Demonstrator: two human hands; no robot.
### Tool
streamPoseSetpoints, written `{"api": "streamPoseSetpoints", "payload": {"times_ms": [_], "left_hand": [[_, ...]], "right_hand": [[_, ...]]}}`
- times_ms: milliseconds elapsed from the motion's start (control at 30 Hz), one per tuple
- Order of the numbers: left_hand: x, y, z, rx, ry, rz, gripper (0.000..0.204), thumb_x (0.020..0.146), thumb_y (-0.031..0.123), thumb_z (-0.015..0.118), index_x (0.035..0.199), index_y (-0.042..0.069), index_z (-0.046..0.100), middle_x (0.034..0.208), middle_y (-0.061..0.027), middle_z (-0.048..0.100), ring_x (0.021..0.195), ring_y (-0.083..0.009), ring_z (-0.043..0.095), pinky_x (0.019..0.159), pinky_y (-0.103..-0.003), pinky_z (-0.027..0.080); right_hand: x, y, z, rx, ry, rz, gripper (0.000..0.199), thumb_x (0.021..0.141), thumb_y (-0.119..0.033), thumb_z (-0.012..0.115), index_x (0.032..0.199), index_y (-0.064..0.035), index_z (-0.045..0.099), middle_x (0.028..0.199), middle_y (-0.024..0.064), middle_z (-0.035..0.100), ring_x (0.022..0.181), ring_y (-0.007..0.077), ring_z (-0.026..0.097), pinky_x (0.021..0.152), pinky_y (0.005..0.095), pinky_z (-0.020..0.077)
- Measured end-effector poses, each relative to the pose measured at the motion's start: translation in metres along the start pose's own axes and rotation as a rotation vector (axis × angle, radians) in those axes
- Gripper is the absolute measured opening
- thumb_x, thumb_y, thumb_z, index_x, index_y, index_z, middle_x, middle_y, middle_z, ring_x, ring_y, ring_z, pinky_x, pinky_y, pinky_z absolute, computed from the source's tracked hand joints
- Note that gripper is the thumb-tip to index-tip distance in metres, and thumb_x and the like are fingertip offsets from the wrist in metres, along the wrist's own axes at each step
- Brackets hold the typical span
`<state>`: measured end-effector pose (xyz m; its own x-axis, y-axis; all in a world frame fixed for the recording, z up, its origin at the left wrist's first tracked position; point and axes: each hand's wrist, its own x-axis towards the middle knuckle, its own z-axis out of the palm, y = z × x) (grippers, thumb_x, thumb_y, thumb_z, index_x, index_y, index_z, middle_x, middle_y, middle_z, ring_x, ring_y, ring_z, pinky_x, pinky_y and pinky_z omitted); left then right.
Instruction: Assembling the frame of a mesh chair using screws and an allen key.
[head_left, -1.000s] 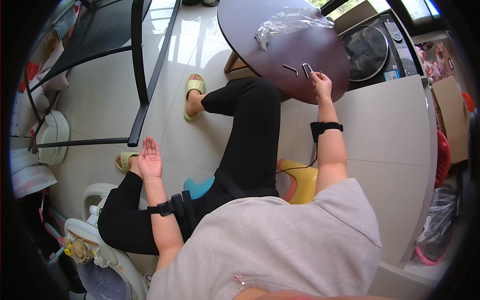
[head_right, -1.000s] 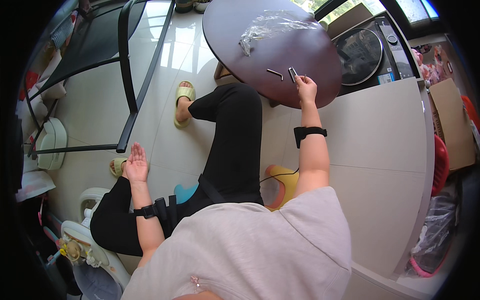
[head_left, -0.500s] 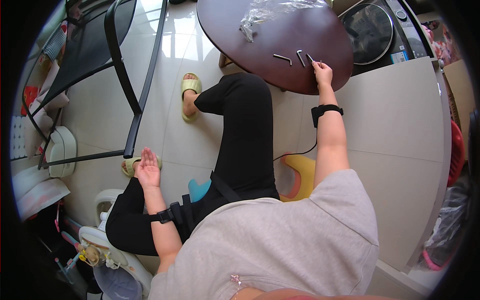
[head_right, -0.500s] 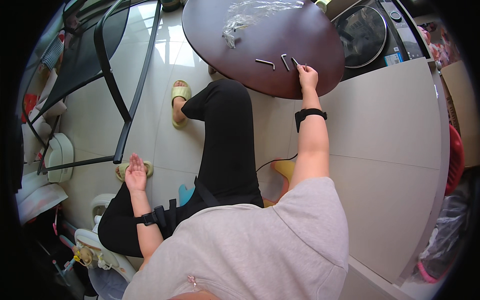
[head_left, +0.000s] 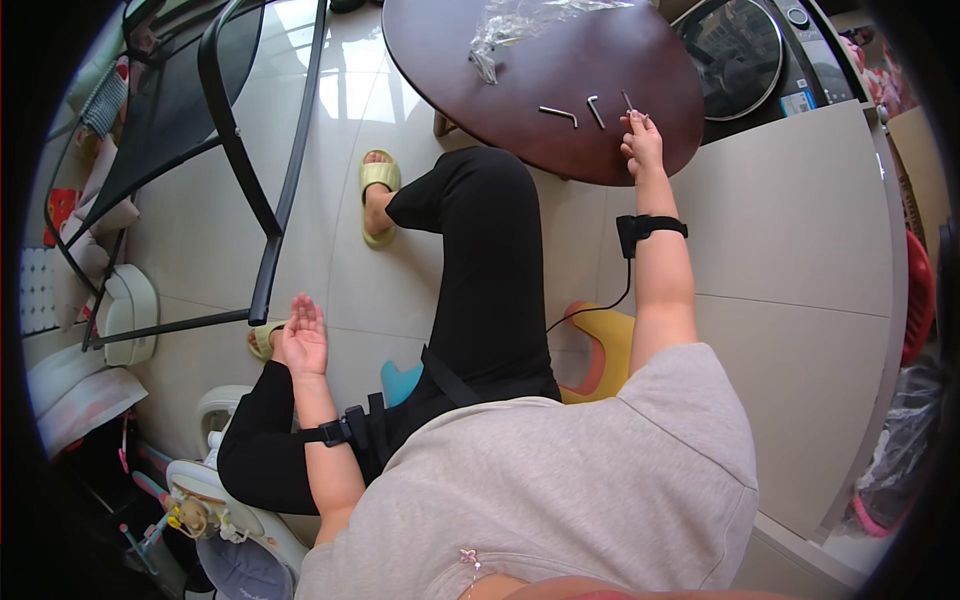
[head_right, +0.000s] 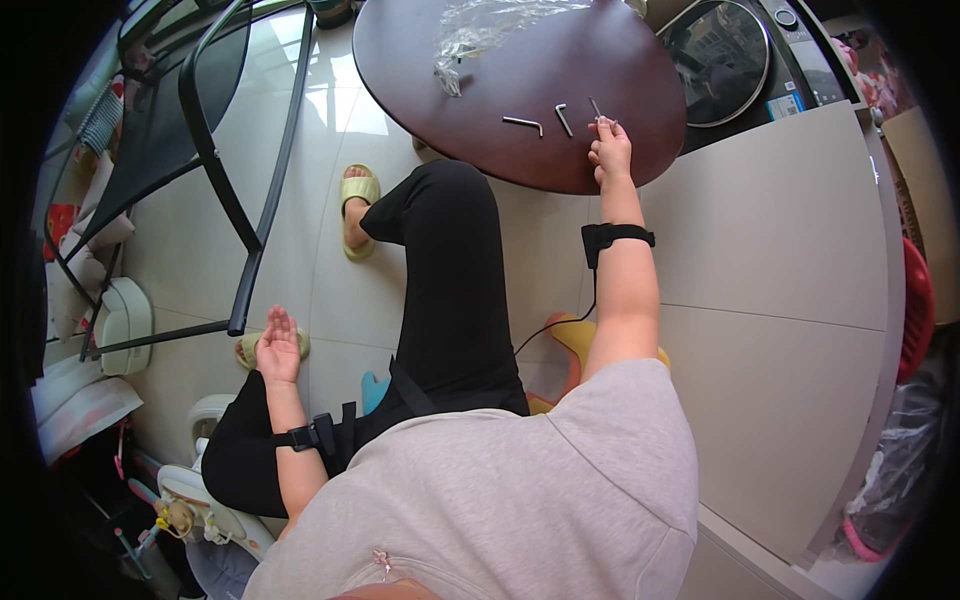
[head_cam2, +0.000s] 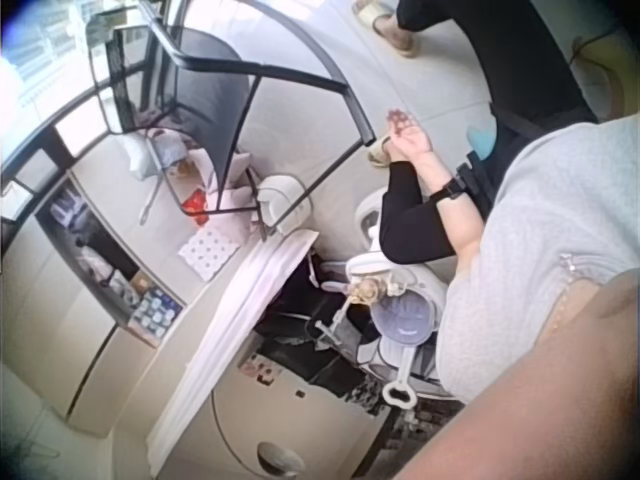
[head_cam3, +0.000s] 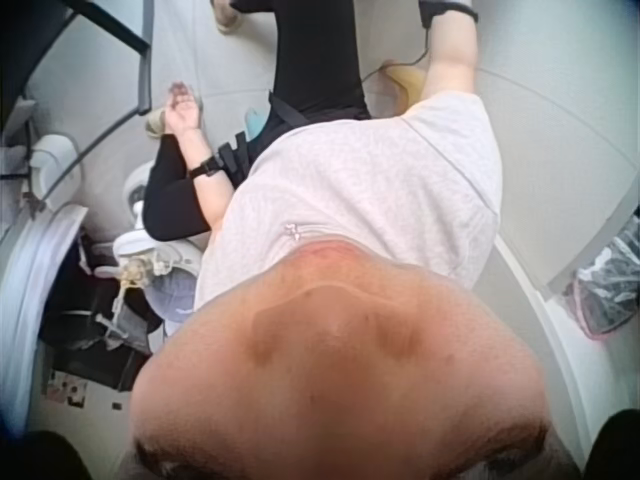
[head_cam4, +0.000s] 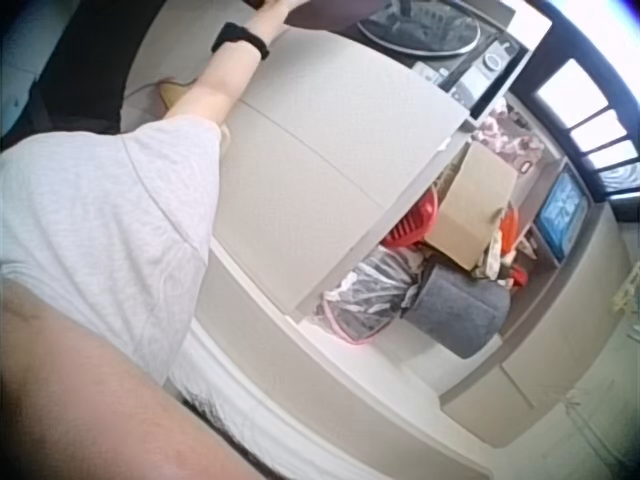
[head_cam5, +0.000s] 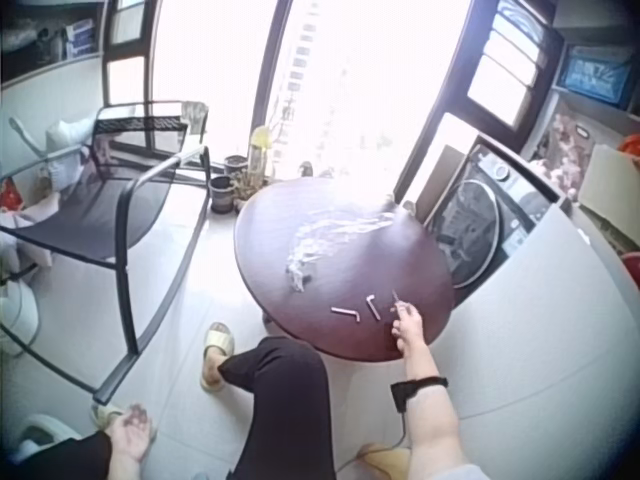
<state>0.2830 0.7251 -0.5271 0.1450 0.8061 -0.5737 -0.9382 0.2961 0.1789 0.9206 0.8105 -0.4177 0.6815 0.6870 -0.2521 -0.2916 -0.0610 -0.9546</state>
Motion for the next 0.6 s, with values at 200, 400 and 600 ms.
{"api": "streamPoseSetpoints", "payload": {"times_ms": [200, 400, 600], "left_hand": [[0.003, -0.004, 0.003, 0.017, -0.126, -0.056, 0.031, 0.089, 0.005, 0.035, 0.115, 0.0, 0.049, 0.122, -0.0108, 0.052, 0.114, -0.0213, 0.049, 0.102, -0.038, 0.035], [0.004, -0.008, 0.004, 0.015, -0.1, -0.051, 0.032, 0.089, 0.005, 0.035, 0.116, 0.0, 0.049, 0.121, -0.0107, 0.053, 0.114, -0.0213, 0.049, 0.103, -0.038, 0.034], [0.008, -0.011, 0.001, 0.016, -0.129, -0.071, 0.032, 0.089, 0.005, 0.034, 0.117, 0.0, 0.049, 0.12, -0.0109, 0.053, 0.114, -0.0216, 0.049, 0.103, -0.039, 0.035]], "right_hand": [[-0.008, 0.009, 0.036, -0.061, -0.08, 0.055, 0.013, 0.091, -0.022, 0.051, 0.092, -0.0086, 0.051, 0.073, -0.0032, 0.049, 0.039, 0.0015, 0.027, 0.034, 0.0185, 0.019], [-0.035, 0.021, 0.071, -0.016, -0.315, 0.086, 0.015, 0.091, -0.024, 0.051, 0.095, -0.0091, 0.052, 0.061, -0.0068, 0.038, 0.039, 0.0007, 0.026, 0.034, 0.0177, 0.0183], [-0.031, 0.03, 0.084, -0.104, -0.371, 0.05, 0.017, 0.092, -0.024, 0.049, 0.097, -0.0081, 0.05, 0.065, -0.005, 0.045, 0.041, 0.0008, 0.03, 0.036, 0.0173, 0.0279]]}}
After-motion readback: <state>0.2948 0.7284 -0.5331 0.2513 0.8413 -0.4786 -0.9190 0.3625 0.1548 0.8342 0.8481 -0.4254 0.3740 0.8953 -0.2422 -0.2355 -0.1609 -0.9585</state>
